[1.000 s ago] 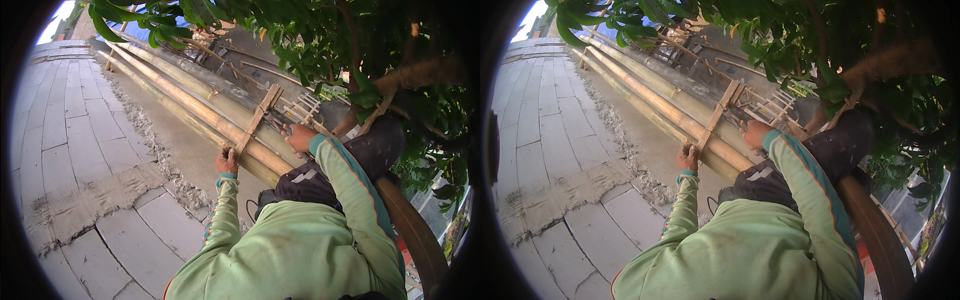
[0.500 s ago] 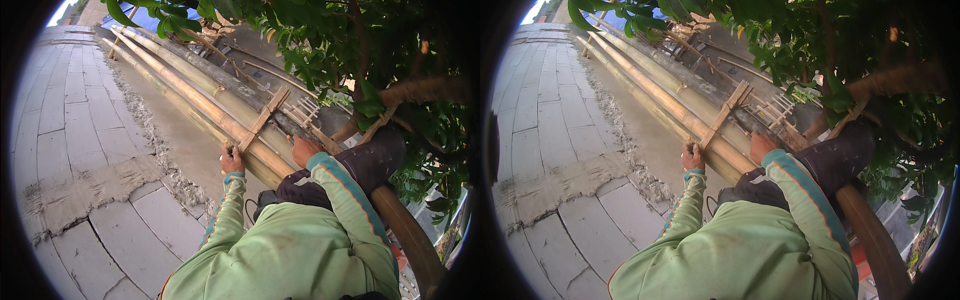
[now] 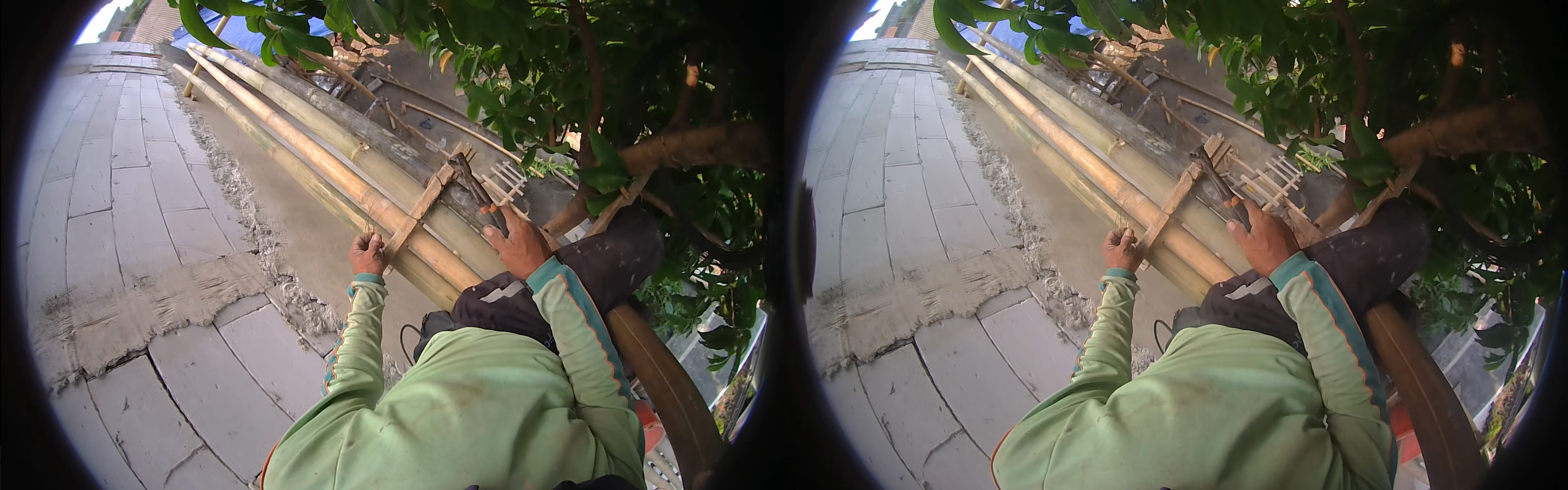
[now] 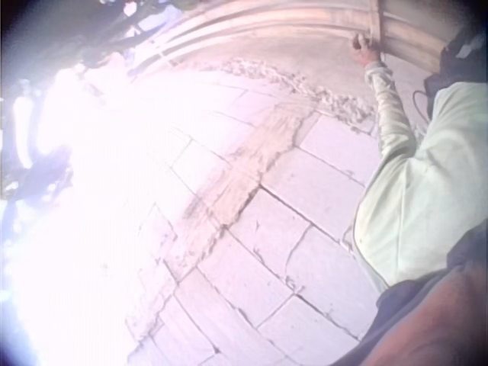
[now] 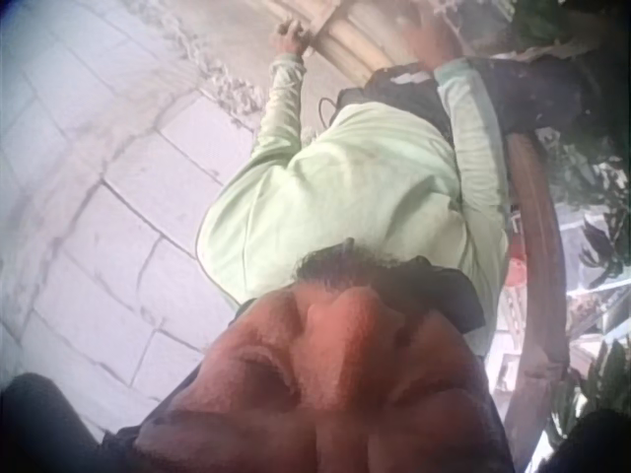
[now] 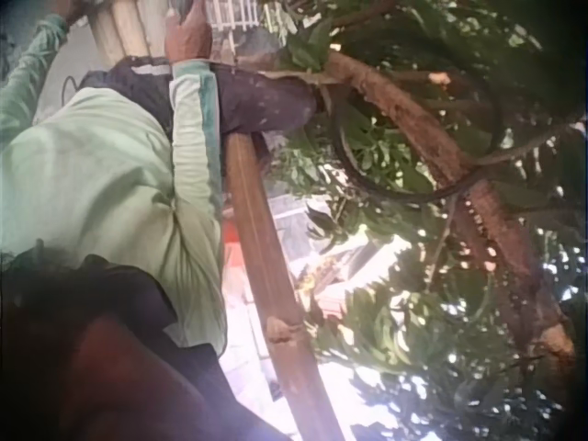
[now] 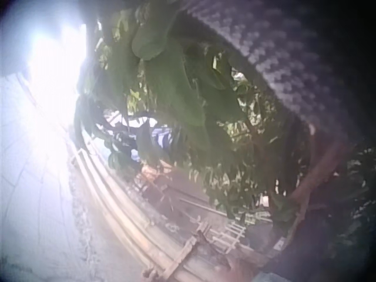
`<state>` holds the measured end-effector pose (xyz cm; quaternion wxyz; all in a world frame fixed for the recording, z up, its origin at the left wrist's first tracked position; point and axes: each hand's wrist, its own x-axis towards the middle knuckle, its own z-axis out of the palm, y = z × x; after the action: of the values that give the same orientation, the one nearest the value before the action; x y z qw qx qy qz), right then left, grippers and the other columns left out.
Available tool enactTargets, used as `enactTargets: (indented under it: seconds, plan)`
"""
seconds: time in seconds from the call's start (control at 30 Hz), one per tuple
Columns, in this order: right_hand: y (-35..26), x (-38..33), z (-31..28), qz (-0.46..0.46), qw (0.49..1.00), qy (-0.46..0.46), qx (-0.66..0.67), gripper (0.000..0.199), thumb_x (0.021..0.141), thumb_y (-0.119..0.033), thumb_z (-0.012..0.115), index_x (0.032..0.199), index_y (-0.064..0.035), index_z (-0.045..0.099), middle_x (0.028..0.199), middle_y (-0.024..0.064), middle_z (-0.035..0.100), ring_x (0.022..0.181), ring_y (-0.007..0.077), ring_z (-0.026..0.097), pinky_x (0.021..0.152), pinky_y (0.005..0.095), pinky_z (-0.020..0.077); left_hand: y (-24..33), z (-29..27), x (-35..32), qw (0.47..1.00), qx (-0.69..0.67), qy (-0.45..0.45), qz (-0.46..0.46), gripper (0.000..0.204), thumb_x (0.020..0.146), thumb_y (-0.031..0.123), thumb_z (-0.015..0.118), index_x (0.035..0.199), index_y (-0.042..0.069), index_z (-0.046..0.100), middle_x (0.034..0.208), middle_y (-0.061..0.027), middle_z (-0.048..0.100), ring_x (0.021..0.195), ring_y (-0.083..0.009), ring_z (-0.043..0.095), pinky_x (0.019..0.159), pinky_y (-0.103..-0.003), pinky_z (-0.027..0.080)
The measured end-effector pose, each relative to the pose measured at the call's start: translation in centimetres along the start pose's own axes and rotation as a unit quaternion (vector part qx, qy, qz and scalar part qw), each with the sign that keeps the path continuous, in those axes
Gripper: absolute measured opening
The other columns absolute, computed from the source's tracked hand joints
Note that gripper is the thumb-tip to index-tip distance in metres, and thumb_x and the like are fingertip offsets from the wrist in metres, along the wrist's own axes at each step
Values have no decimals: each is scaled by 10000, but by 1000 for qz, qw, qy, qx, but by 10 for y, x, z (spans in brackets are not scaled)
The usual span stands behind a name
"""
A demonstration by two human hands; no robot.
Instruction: The person secures bamboo poles to a wooden frame on a rooftop using wire and a hammer. They wrap wire around the joints, twist it tight, and hammer nails to fasten the structure.
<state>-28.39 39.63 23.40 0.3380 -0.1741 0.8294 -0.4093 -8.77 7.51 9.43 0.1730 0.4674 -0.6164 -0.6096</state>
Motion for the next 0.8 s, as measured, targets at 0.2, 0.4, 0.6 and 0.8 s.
enactTargets:
  seconds: [0.2,0.4,0.6,0.8]
  plan:
    - [-15,-109,-76,-120,916,57,379,293,944,-220,720,1141,-54,580,1004,72,616,761,211,607,729,380,502,83,26,-12,993,66,-93,-23,158,929,166,754,903,33,673,753,-26,657,556,-75,496,497,-243,359]
    - [23,-235,-102,-70,957,88,266,208,950,-184,735,1012,-30,610,825,49,592,709,166,590,675,324,481,130,118,-45,958,77,-275,13,136,978,145,705,958,18,661,751,9,618,590,-26,449,518,-201,328]
    - [74,-383,-60,176,932,178,261,265,850,-190,816,993,-28,663,866,64,650,771,215,627,718,343,489,128,215,-73,906,11,-422,7,102,997,154,679,947,67,660,751,15,586,500,-30,388,420,-199,248]
    - [288,-494,132,409,820,391,-84,269,938,-271,678,1076,-40,698,1060,136,706,1013,279,663,879,398,522,166,271,-126,875,-37,-478,-63,154,1004,204,667,933,69,648,800,-23,627,496,-44,436,396,-198,285]
